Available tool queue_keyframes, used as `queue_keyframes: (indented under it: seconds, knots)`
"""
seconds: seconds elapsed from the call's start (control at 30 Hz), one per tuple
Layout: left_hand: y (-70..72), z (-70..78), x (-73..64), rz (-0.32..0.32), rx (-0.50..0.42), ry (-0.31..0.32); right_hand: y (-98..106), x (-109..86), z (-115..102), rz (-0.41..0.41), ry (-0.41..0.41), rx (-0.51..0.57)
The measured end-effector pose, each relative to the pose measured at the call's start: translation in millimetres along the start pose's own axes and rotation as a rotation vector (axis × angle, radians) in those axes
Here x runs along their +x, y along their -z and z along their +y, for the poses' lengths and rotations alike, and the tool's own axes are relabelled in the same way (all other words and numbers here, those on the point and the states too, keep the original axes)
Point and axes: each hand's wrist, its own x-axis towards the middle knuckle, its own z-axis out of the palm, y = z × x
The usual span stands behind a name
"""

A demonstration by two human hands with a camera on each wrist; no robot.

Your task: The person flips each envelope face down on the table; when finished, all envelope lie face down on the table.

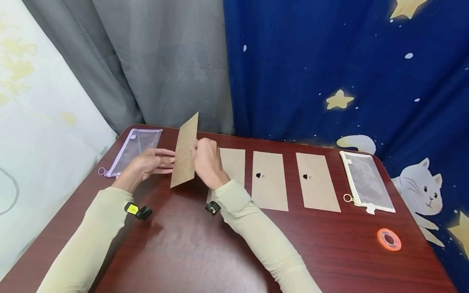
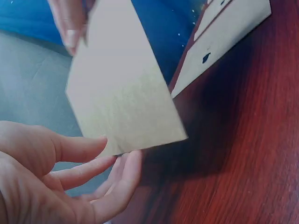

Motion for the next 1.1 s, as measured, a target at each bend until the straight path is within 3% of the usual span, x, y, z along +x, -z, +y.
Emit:
queue_keyframes:
  seconds: [0.17, 0.33, 0.5, 0.6, 0.8, 0.97, 1.1]
  knots:
    - [-4.8, -2.3, -2.6, 0.124, 0.213, -0.063, -9.2, -2.1, 19.2, -0.016, -0.098, 0.119]
    - [-7.6, -6.5, -4.7, 0.246, 0.502, -0.137, -22.7, -5.4, 31.0, -0.066, -0.154, 0.164]
    - [-4.3, -13.9, -6.5, 0.340, 0.768, -0.258, -39.5, -9.0, 39.7, -0.103, -0.167, 0.174]
    - [-2.3, -18.6, -6.3, 0.356, 0.797, -0.312, -49.2, -11.7, 43.1, -0.114, -0.162, 0.180]
    - [-3.6, -28.5, -4.8, 0.408, 0.851, -0.361, -62.7, -13.8, 43.8, -0.146, -0.193, 0.145]
    - [-7.9, -34.0, -2.5, 0.445, 0.846, -0.367, -66.8, -12.1, 43.9, -0.151, -0.220, 0.136]
    - [-10.4, -32.8, -3.9, 0.451, 0.860, -0.357, -67.0, -10.7, 44.0, -0.145, -0.183, 0.136]
